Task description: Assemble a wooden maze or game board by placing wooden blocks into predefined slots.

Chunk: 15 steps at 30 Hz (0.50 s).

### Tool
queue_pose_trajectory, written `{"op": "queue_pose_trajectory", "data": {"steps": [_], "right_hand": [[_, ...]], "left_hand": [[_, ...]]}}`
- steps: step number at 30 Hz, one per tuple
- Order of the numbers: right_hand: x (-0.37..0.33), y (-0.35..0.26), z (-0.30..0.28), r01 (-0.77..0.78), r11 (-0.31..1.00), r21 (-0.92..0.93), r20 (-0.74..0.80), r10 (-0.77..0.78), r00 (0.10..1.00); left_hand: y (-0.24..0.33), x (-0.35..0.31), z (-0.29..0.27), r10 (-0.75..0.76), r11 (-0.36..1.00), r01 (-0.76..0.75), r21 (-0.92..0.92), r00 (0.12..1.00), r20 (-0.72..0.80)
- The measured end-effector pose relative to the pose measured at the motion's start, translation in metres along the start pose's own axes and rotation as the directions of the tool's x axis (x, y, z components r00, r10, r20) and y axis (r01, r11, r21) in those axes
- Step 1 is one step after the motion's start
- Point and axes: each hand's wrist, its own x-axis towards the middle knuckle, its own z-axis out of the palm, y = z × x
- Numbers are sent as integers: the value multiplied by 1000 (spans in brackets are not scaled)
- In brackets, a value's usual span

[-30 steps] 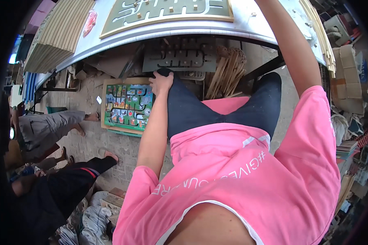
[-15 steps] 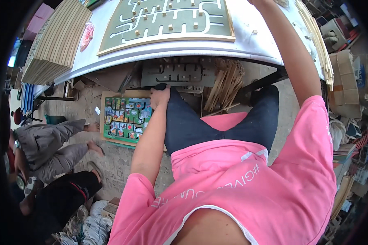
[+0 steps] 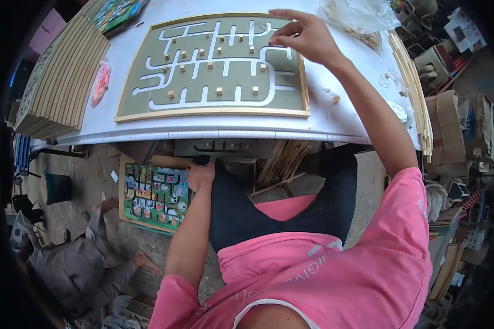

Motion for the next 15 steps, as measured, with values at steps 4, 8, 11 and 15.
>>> {"op": "queue_pose_trajectory", "data": {"steps": [4,8,11,15], "right_hand": [[-4,9,14,39,995,-96,11,-39,999],[-4,17,22,150,985,-88,-20,-152,988],[-6,19,23,160,980,-122,-38,-165,985],[-9,18,23,112,985,-134,-38,-118,992]], "left_hand": [[3,4,4,-7,999,8,42,1000,-23],[6,8,6,-11,997,14,75,999,-33],[12,7,5,-17,997,19,77,1000,-26],[11,9,8,-8,997,12,82,999,-50]]}}
